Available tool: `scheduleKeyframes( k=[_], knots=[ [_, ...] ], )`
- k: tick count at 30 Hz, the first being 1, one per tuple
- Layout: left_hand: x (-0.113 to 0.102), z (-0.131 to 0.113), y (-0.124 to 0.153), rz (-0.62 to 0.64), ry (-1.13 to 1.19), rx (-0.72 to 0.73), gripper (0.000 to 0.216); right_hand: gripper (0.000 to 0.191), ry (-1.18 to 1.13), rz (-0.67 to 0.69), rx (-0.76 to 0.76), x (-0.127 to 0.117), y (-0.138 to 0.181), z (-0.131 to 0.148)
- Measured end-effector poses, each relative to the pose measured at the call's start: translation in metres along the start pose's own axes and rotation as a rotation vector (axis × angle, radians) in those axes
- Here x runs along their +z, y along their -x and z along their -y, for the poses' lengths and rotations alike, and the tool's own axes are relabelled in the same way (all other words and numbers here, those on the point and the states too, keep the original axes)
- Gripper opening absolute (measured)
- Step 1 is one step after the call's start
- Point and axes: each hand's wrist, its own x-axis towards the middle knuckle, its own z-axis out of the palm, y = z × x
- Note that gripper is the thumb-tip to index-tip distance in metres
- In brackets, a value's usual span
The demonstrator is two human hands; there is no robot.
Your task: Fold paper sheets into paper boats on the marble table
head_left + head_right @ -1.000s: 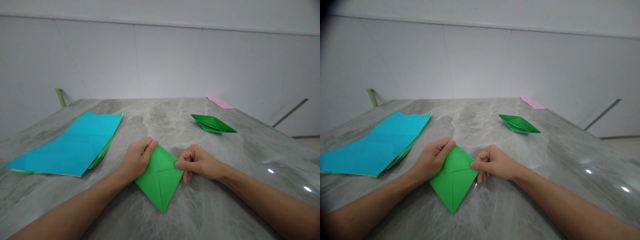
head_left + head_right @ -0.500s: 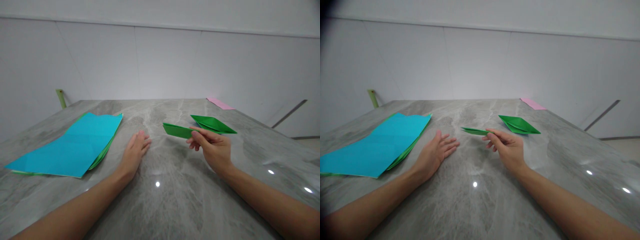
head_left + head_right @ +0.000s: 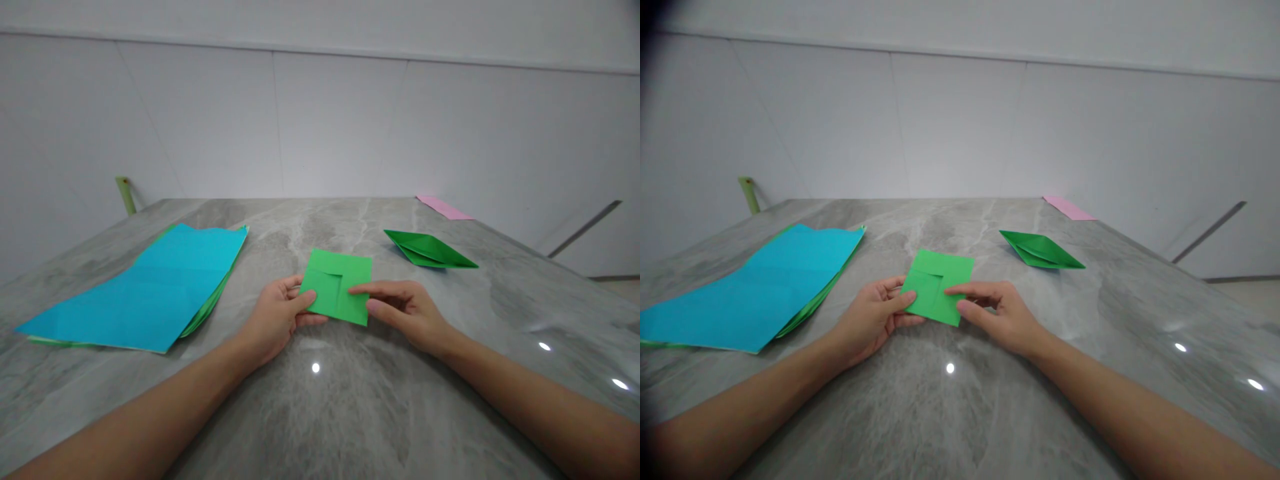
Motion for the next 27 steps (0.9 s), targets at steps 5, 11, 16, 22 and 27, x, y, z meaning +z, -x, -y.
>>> scheduleKeyframes(
  k=[5, 11, 16, 22, 27],
  knots=[
    [0.003, 0.005, 0.005, 0.102, -0.219, 0.069, 0.065, 0.067, -0.209, -0.189, 0.229, 0.001, -0.008, -0.007],
    [-0.006, 0.009, 0.009, 0.102, -0.954, 0.548, 0.056, 0.058, -0.036, -0.107, 0.355, 0.000, -0.011, -0.010],
    [-0.009, 0.003, 0.011, 0.395, -1.337, 0.652, 0.027, 0.053, 0.035, -0.075, 0.320, 0.001, -0.010, -0.014],
    [-0.003, 0.002, 0.017, 0.434, -1.509, 0.652, 0.036, 0.073, -0.036, -0.093, 0.354, 0.004, -0.008, -0.009],
    [-0.003, 0.005, 0.016, 0.419, -1.510, 0.662, 0.035, 0.079, 0.044, -0.111, 0.368, 0.016, -0.003, -0.002]
  ],
)
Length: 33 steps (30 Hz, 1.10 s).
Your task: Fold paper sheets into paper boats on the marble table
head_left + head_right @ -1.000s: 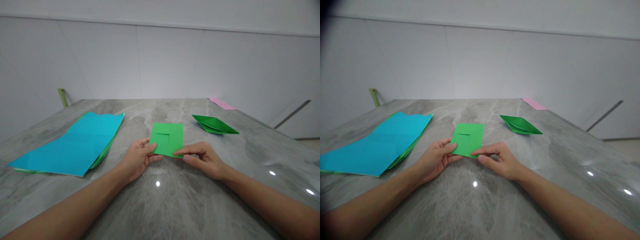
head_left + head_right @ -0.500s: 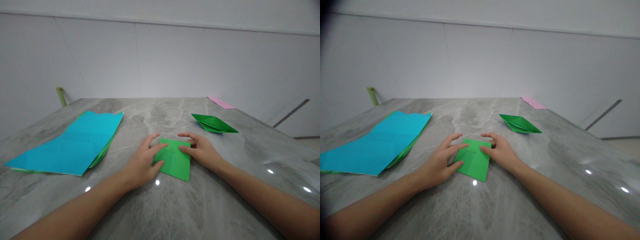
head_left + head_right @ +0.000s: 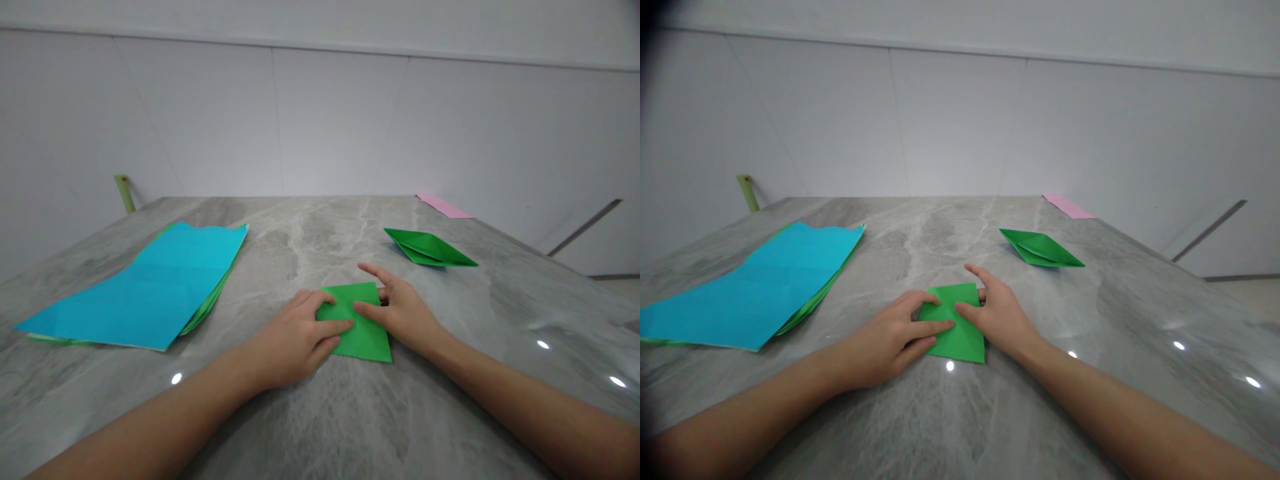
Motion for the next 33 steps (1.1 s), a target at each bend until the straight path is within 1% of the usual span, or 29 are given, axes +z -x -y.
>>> scheduleKeyframes(
  k=[2, 3, 4, 6, 7, 8, 10, 13, 16, 19, 21, 23, 25, 26, 27, 29, 30, 31, 32, 33],
  knots=[
    [0.002, 0.000, -0.001, -0.007, -0.002, 0.009, 0.035, 0.074, 0.089, -0.045, -0.029, 0.004, 0.003, 0.001],
    [0.002, 0.001, -0.001, -0.012, 0.002, 0.011, 0.035, 0.068, 0.129, -0.058, -0.059, 0.006, 0.003, 0.001],
    [0.003, 0.001, -0.001, -0.026, 0.010, 0.008, 0.035, 0.058, 0.166, -0.059, -0.095, 0.006, 0.004, 0.002],
    [0.003, 0.002, -0.002, -0.078, 0.036, -0.026, 0.034, 0.033, 0.236, -0.031, -0.146, 0.004, 0.003, 0.002],
    [0.002, 0.003, -0.002, -0.103, 0.049, -0.050, 0.033, 0.024, 0.277, -0.017, -0.156, 0.002, 0.003, 0.001],
    [0.001, 0.003, -0.002, -0.115, 0.059, -0.068, 0.032, 0.020, 0.326, -0.015, -0.165, 0.000, 0.002, 0.001],
    [-0.003, 0.001, -0.002, -0.076, 0.054, -0.063, 0.033, 0.022, 0.426, -0.045, -0.201, -0.004, 0.001, 0.000],
    [-0.009, -0.005, -0.001, 0.053, -0.006, -0.022, 0.039, 0.029, 0.532, -0.084, -0.288, -0.005, 0.002, 0.000],
    [-0.011, -0.011, -0.002, 0.076, 0.000, -0.085, 0.039, 0.035, 0.529, -0.006, -0.401, 0.000, 0.006, 0.001],
    [-0.011, -0.014, -0.003, 0.090, 0.053, -0.142, 0.035, 0.043, 0.520, 0.103, -0.580, 0.008, 0.009, 0.001],
    [-0.010, -0.015, -0.004, 0.122, 0.067, -0.161, 0.031, 0.049, 0.557, 0.130, -0.662, 0.013, 0.010, -0.002],
    [-0.009, -0.016, -0.004, 0.143, 0.077, -0.179, 0.030, 0.053, 0.585, 0.140, -0.694, 0.017, 0.010, -0.007],
    [-0.006, -0.015, -0.003, 0.121, 0.096, -0.221, 0.033, 0.055, 0.586, 0.142, -0.699, 0.018, 0.010, -0.010],
    [-0.004, -0.014, -0.003, 0.088, 0.102, -0.258, 0.039, 0.056, 0.581, 0.136, -0.692, 0.017, 0.010, -0.010],
    [-0.002, -0.013, -0.003, 0.049, 0.102, -0.305, 0.048, 0.055, 0.572, 0.123, -0.679, 0.016, 0.010, -0.010],
    [0.002, -0.008, -0.001, -0.025, 0.082, -0.414, 0.075, 0.053, 0.545, 0.071, -0.649, 0.013, 0.009, -0.008],
    [0.003, -0.006, -0.001, -0.039, 0.077, -0.459, 0.086, 0.051, 0.526, 0.039, -0.634, 0.011, 0.009, -0.006],
    [0.004, -0.004, 0.000, -0.047, 0.084, -0.489, 0.091, 0.048, 0.504, 0.007, -0.624, 0.009, 0.009, -0.003],
    [0.004, -0.003, 0.000, -0.050, 0.107, -0.496, 0.092, 0.045, 0.478, -0.025, -0.618, 0.007, 0.010, -0.001],
    [0.003, -0.002, -0.001, -0.068, 0.155, -0.485, 0.088, 0.043, 0.453, -0.059, -0.613, 0.006, 0.010, 0.001]
  ],
)
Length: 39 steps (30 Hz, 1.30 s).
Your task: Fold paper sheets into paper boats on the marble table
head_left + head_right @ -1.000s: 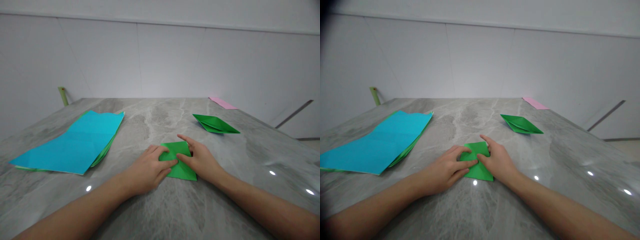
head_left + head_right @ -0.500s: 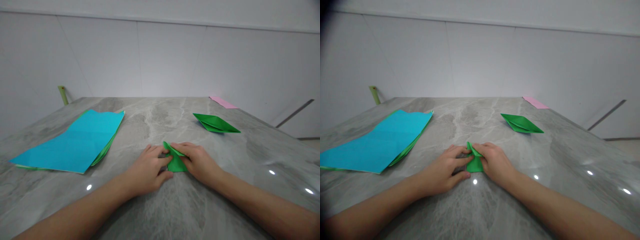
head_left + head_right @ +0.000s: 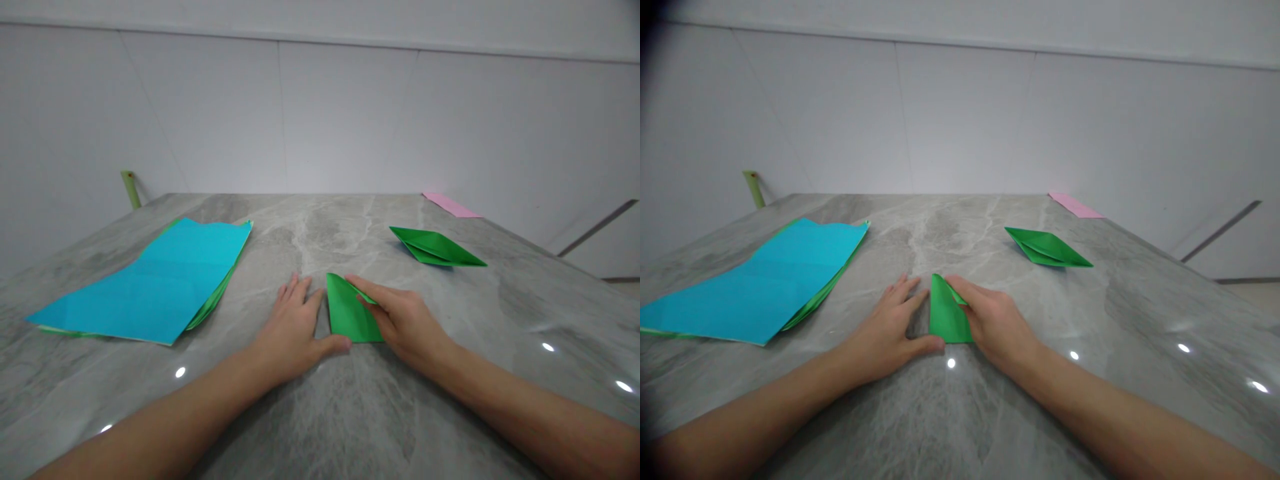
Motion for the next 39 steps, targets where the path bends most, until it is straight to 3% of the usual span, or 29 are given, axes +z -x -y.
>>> scheduleKeyframes(
  k=[2, 4, 7, 11, 16, 22, 27, 31, 33, 36, 39],
  knots=[
    [0.000, -0.002, -0.001, -0.025, 0.216, 0.047, 0.069, 0.039, -0.013, -0.076, 0.027, -0.004, -0.001, 0.002],
    [0.001, -0.006, -0.003, -0.007, 0.584, 0.067, 0.051, 0.037, 0.001, -0.149, 0.039, -0.006, 0.000, 0.003],
    [0.005, -0.015, -0.005, 0.133, 1.122, -0.022, 0.040, 0.039, 0.043, -0.197, 0.005, -0.006, 0.001, 0.003],
    [0.007, -0.023, -0.007, 0.193, 1.392, -0.194, 0.031, 0.050, 0.092, -0.129, -0.169, -0.001, 0.002, 0.005],
    [0.005, -0.026, -0.008, 0.112, 1.488, -0.256, 0.031, 0.055, 0.214, 0.011, -0.400, 0.005, 0.002, 0.010],
    [0.004, -0.021, -0.009, 0.119, 1.598, -0.252, 0.022, 0.055, 0.311, 0.072, -0.405, 0.011, 0.002, 0.009],
    [0.003, -0.019, -0.005, 0.205, 1.612, -0.124, 0.043, 0.056, 0.238, 0.165, -0.313, 0.008, 0.001, 0.017],
    [0.005, -0.019, -0.006, 0.180, 1.539, -0.164, 0.049, 0.074, 0.045, 0.233, -0.283, -0.002, 0.002, 0.023],
    [0.005, -0.018, -0.006, 0.142, 1.510, -0.178, 0.045, 0.067, -0.058, 0.155, -0.220, -0.005, 0.002, 0.021],
    [0.005, -0.017, -0.006, 0.093, 1.453, -0.169, 0.041, 0.049, -0.171, -0.019, -0.007, -0.006, 0.000, 0.016],
    [0.005, -0.017, -0.005, 0.071, 1.392, -0.148, 0.040, 0.039, -0.287, 0.025, 0.160, -0.005, -0.005, 0.013]
  ],
)
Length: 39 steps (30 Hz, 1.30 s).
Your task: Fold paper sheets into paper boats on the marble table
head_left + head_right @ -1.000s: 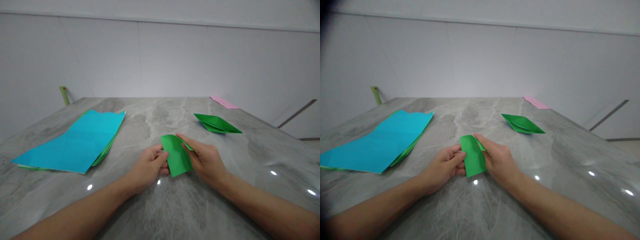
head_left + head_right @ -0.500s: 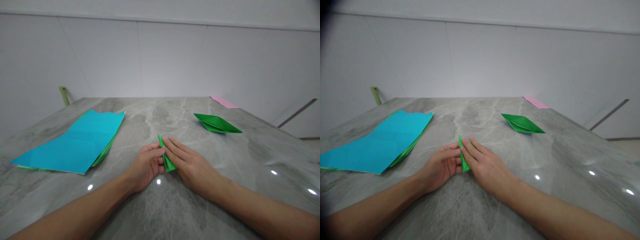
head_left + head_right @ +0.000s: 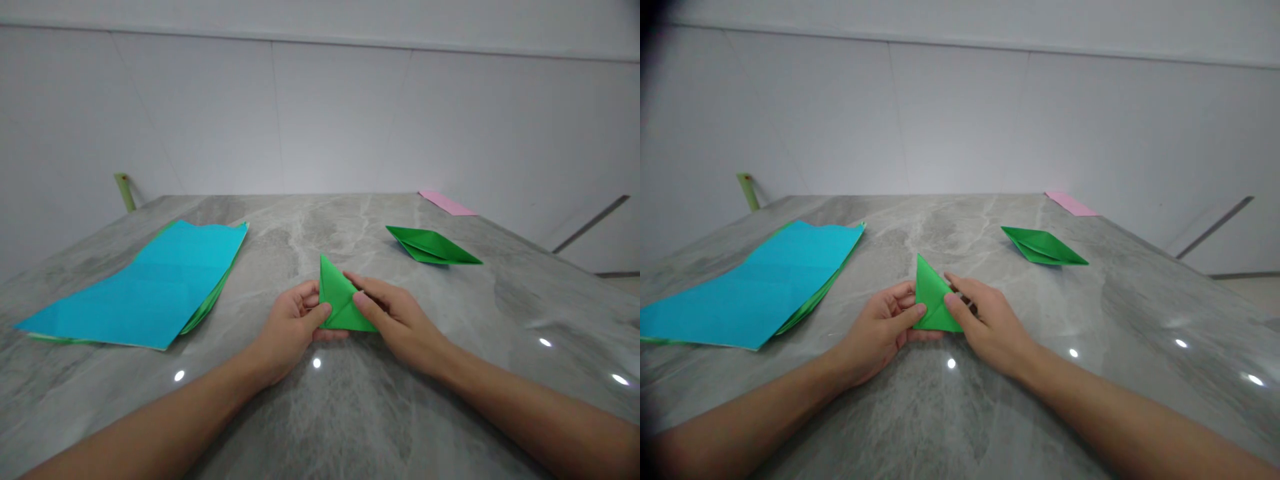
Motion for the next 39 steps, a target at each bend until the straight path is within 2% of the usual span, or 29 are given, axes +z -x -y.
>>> scheduleKeyframes(
  k=[3, 5, 8, 12, 14, 16, 20, 26, 31, 35, 39],
  knots=[
    [0.001, 0.001, 0.001, 0.028, -0.050, 0.016, 0.037, 0.041, -0.061, 0.129, 0.079, 0.000, -0.002, 0.002],
    [0.002, 0.002, 0.001, 0.079, -0.077, 0.016, 0.035, 0.043, -0.046, 0.141, 0.072, 0.001, -0.001, 0.002],
    [0.002, 0.004, 0.003, 0.144, -0.109, 0.015, 0.035, 0.044, 0.070, 0.162, 0.083, 0.003, 0.002, 0.002],
    [0.001, 0.006, 0.003, 0.179, -0.104, 0.004, 0.043, 0.050, 0.299, 0.204, 0.171, 0.008, 0.004, 0.005],
    [0.000, 0.006, 0.002, 0.179, -0.073, -0.010, 0.046, 0.051, 0.336, 0.210, 0.182, 0.009, 0.004, 0.008],
    [0.000, 0.005, 0.002, 0.155, -0.054, -0.028, 0.046, 0.047, 0.286, 0.169, 0.132, 0.007, 0.003, 0.009],
    [0.000, 0.003, 0.002, 0.107, -0.048, -0.033, 0.039, 0.036, 0.025, 0.062, 0.011, 0.001, 0.000, 0.006],
    [-0.001, 0.003, 0.003, 0.065, -0.091, 0.013, 0.038, 0.036, -0.242, 0.107, 0.088, -0.003, -0.004, -0.007],
    [-0.003, 0.006, -0.001, 0.005, -0.178, -0.022, 0.033, 0.038, -0.314, 0.097, 0.137, -0.001, -0.002, -0.007],
    [-0.001, 0.002, -0.003, -0.016, -0.210, -0.084, 0.032, 0.041, -0.449, 0.109, 0.296, -0.001, -0.002, -0.005],
    [-0.002, -0.001, 0.001, 0.004, -0.329, -0.106, 0.032, 0.042, -0.532, 0.194, 0.431, 0.001, -0.003, -0.007]
  ],
)
